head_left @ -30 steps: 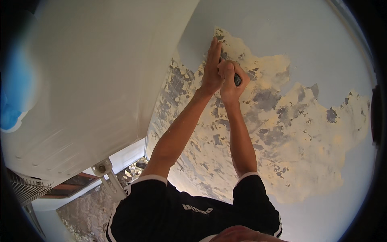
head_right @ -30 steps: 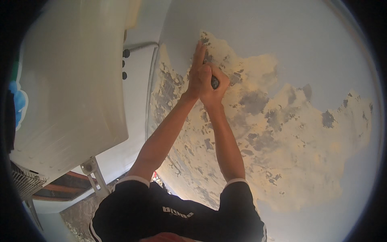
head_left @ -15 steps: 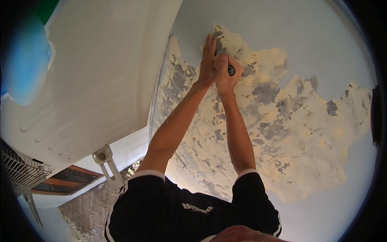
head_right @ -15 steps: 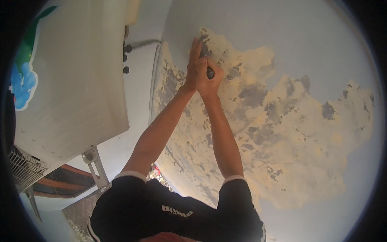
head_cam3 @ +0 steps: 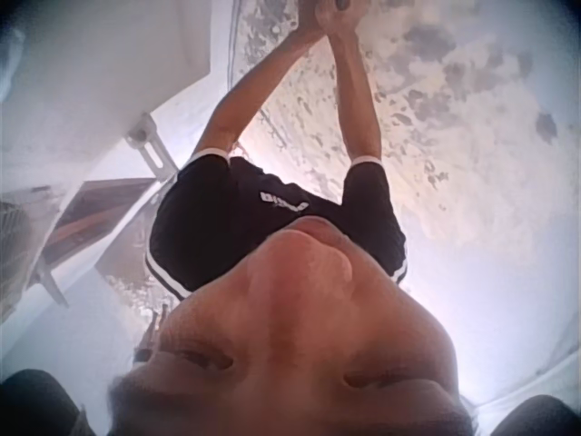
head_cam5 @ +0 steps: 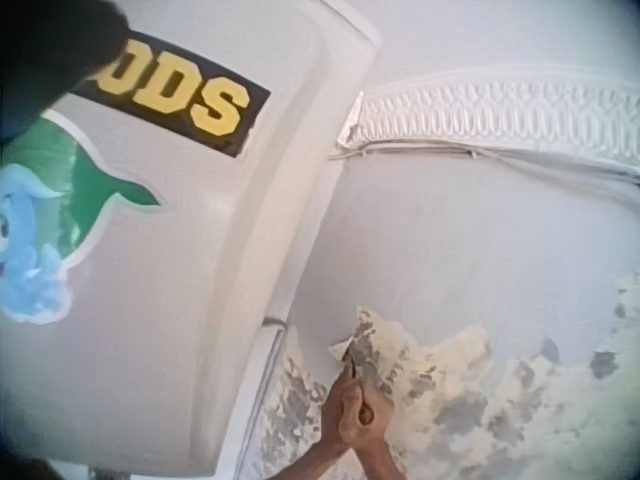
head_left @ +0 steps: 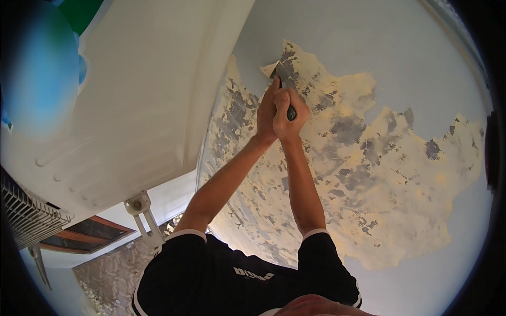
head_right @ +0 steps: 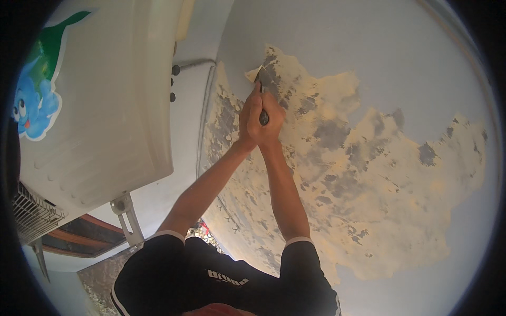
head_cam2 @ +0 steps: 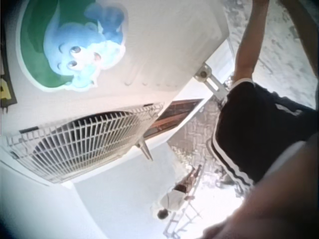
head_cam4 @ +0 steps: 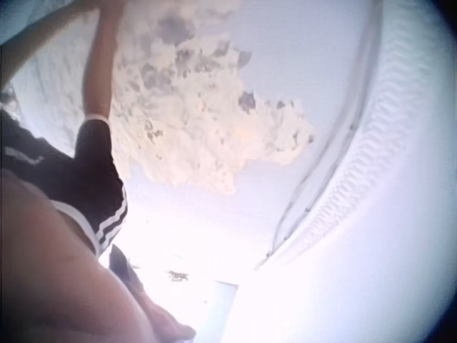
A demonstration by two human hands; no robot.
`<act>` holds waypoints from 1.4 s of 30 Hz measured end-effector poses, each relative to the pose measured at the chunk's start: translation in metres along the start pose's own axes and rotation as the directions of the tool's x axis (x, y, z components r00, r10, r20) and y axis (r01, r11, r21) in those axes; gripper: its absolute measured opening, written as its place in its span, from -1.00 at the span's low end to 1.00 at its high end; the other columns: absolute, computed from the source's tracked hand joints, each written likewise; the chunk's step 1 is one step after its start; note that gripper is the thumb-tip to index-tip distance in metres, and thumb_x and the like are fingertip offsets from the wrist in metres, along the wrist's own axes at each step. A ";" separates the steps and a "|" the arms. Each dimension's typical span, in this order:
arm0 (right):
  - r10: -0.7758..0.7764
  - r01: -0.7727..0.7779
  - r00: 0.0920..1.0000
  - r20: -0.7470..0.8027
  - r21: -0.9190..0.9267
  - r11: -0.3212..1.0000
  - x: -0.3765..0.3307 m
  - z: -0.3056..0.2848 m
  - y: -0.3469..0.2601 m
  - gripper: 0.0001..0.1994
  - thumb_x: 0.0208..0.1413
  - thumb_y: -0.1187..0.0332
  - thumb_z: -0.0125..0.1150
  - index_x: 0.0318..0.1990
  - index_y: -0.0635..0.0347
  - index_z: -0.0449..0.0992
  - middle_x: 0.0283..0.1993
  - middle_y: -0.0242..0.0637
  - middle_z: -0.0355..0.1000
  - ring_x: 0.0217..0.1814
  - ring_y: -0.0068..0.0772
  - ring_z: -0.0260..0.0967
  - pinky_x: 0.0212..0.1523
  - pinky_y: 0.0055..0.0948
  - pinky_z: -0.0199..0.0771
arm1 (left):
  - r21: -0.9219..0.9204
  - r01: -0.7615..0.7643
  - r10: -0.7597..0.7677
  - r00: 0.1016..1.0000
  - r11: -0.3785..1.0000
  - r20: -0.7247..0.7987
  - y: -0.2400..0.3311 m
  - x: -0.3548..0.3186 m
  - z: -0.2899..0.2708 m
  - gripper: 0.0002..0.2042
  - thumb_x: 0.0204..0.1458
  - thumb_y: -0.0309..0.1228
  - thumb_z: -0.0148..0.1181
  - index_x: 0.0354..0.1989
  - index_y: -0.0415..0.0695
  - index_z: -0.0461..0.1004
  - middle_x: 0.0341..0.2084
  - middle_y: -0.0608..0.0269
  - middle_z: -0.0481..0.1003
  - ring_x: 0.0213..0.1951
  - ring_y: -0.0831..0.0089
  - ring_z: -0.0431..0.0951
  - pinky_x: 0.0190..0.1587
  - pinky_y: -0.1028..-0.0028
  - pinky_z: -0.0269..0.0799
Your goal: The person uses a hand scraper to remove old paint from a ceiling surface. The person repeatedly scrapes different areas, lifting flakes of paint and moving across the ceiling to continue the removal.
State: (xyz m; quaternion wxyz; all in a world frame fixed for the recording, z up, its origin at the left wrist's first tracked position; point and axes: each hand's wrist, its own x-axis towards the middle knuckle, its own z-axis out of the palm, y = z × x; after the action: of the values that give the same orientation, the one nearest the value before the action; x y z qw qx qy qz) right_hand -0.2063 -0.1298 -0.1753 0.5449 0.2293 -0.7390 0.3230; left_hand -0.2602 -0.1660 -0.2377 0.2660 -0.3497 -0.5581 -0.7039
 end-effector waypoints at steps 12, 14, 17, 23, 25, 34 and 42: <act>-0.128 0.134 0.990 -0.061 0.114 0.984 0.017 0.015 0.001 -0.70 0.39 0.42 0.00 -0.46 0.30 0.43 -0.50 -0.35 0.36 -0.48 -0.59 0.22 -0.44 -0.49 0.23 | 0.113 -0.132 0.148 0.979 0.985 -0.143 -0.018 0.041 0.000 -0.39 0.29 -0.23 0.14 0.45 -0.25 0.21 -0.16 0.21 0.52 -0.28 0.49 0.57 -0.23 0.46 0.54; -0.104 0.111 0.993 -0.063 0.126 0.986 0.017 0.015 0.002 -0.72 0.38 0.43 0.01 -0.44 0.31 0.43 -0.50 -0.35 0.35 -0.49 -0.58 0.20 -0.44 -0.49 0.23 | 0.243 -0.217 0.264 0.947 0.945 -0.184 -0.018 0.043 0.003 -0.39 0.29 -0.26 0.14 0.46 -0.22 0.20 -0.43 0.37 0.55 -0.45 0.63 0.54 -0.34 0.56 0.50; -0.052 0.055 0.998 -0.034 0.110 0.992 0.019 0.017 0.005 -0.73 0.38 0.41 0.03 -0.41 0.32 0.45 -0.50 -0.34 0.36 -0.50 -0.57 0.20 -0.44 -0.48 0.23 | 0.259 -0.123 0.166 0.974 0.958 -0.152 -0.010 0.040 -0.003 -0.41 0.30 -0.26 0.10 0.47 -0.19 0.20 -0.46 0.35 0.55 -0.46 0.61 0.54 -0.35 0.53 0.50; -0.081 0.083 0.996 -0.022 0.118 0.989 0.008 0.019 0.015 -0.73 0.39 0.39 0.03 -0.39 0.31 0.47 -0.51 -0.34 0.35 -0.48 -0.57 0.19 -0.43 -0.48 0.25 | 0.299 -0.142 0.207 0.959 0.944 -0.196 -0.028 0.031 -0.003 -0.44 0.33 -0.28 0.06 0.47 -0.16 0.20 -0.47 0.30 0.54 -0.50 0.58 0.51 -0.40 0.48 0.46; -0.025 0.025 1.000 0.000 0.141 0.990 0.008 0.019 0.004 -0.72 0.39 0.38 0.03 -0.40 0.31 0.47 -0.51 -0.34 0.35 -0.49 -0.56 0.17 -0.43 -0.47 0.24 | 0.250 -0.016 0.048 0.992 0.968 -0.121 -0.018 0.021 -0.006 -0.43 0.32 -0.26 0.07 0.45 -0.22 0.21 -0.32 0.18 0.55 -0.46 0.50 0.55 -0.41 0.44 0.49; -0.037 0.032 0.999 0.038 0.120 0.992 -0.001 0.011 0.002 -0.85 0.24 0.54 0.05 -0.40 0.33 0.45 -0.45 -0.17 0.35 -0.45 -0.33 0.28 -0.38 -0.39 0.28 | 0.327 -0.080 0.115 0.989 0.942 -0.091 -0.020 0.029 -0.010 -0.40 0.28 -0.27 0.09 0.43 -0.32 0.19 -0.17 0.03 0.59 -0.42 0.37 0.60 -0.42 0.38 0.51; -0.034 0.029 0.999 0.039 0.141 0.990 0.007 0.014 0.012 -0.77 0.40 0.39 0.04 -0.29 0.29 0.55 -0.41 -0.32 0.44 -0.40 -0.54 0.28 -0.34 -0.44 0.33 | 0.303 -0.214 0.292 0.926 0.929 -0.239 -0.006 0.034 0.001 -0.49 0.25 -0.18 0.09 0.23 -0.32 0.33 -0.10 -0.05 0.56 -0.35 0.08 0.66 -0.38 0.28 0.60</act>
State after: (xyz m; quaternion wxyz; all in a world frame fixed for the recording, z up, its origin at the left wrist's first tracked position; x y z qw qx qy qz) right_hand -0.2259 -0.1311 -0.1738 0.5171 0.2854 -0.7218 0.3609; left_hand -0.2855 -0.1635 -0.2140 0.4768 -0.2766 -0.5555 -0.6225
